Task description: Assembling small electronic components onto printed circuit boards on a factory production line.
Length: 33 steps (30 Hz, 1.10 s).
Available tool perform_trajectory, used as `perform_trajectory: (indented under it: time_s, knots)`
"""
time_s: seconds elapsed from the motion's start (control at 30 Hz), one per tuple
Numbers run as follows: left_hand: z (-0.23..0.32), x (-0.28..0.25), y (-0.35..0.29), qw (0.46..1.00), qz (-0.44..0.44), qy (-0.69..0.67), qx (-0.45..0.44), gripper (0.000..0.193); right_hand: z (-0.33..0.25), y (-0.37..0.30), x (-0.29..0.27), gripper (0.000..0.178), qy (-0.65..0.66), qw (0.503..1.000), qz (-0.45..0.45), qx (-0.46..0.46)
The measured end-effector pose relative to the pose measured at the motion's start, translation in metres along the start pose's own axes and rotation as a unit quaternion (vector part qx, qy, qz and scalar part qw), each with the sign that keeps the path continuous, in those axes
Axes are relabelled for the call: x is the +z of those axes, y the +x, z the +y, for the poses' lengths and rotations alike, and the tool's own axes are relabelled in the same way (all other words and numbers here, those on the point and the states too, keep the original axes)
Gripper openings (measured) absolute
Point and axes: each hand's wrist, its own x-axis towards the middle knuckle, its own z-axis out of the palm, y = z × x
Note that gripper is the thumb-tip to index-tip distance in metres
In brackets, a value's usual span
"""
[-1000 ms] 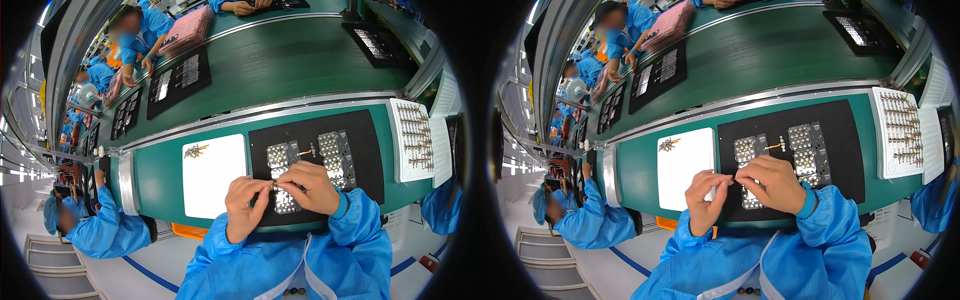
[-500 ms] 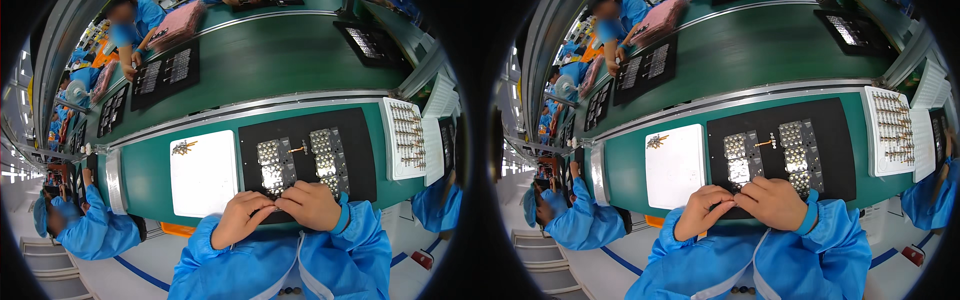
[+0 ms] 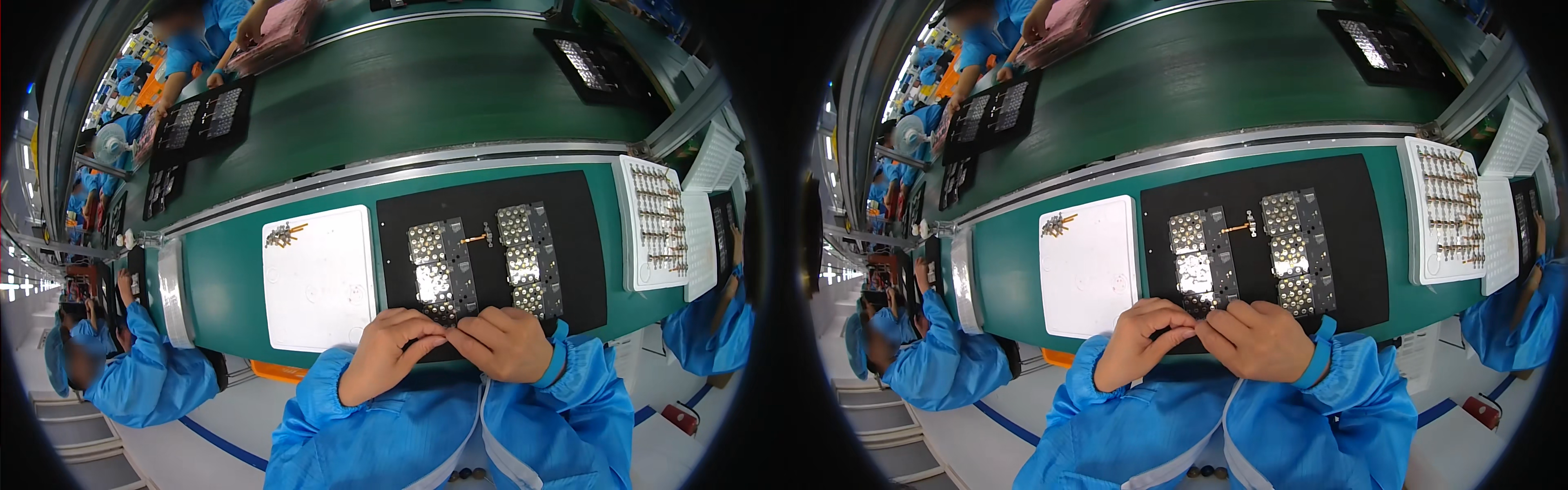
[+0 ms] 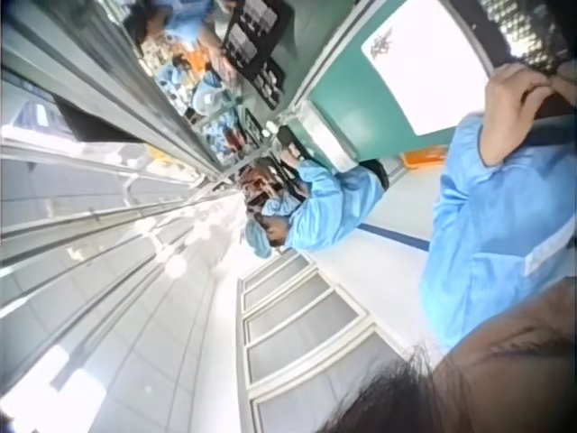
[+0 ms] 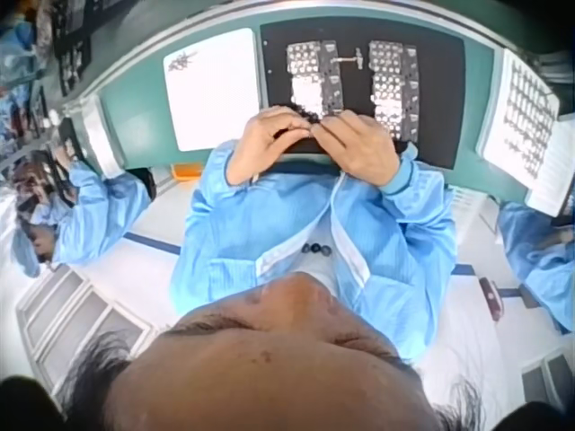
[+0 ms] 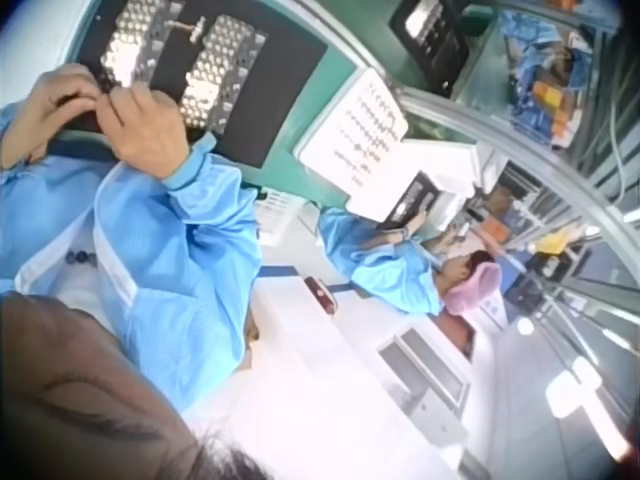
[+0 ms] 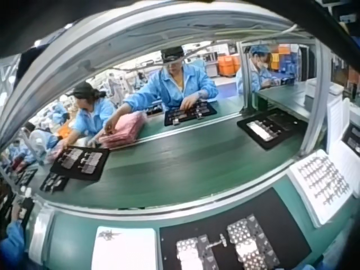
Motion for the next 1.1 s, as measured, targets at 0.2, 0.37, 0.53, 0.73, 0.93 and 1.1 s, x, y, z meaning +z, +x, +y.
perform_trajectory:
  time_s: [0.2,0.37,0.53,0.73,0.93,1.1]
  knots:
    - [0.004,0.006,0.002,0.963,0.142,0.196,0.117,0.016,0.002,-0.002,0.009,0.029,0.153,0.978,0.033,0.138]
    - [0.002,0.004,0.004,0.962,0.128,0.170,0.169,0.020,0.007,0.002,0.001,0.025,0.397,0.877,-0.036,0.270]
    - [0.002,0.004,0.009,0.959,0.128,0.143,0.207,0.024,0.025,-0.009,0.012,0.013,0.613,0.744,-0.036,0.264]
    - [-0.011,0.013,0.025,0.955,0.157,0.140,0.208,0.022,0.033,0.003,-0.003,0.006,0.563,0.721,-0.075,0.396]
    - [-0.039,0.044,0.032,0.952,0.153,0.214,0.160,0.029,0.061,0.000,0.008,0.006,0.295,0.887,-0.055,0.351]
    - [-0.038,0.047,0.032,0.943,0.139,0.251,0.171,0.033,0.066,0.002,0.012,0.006,0.274,0.907,-0.068,0.312]
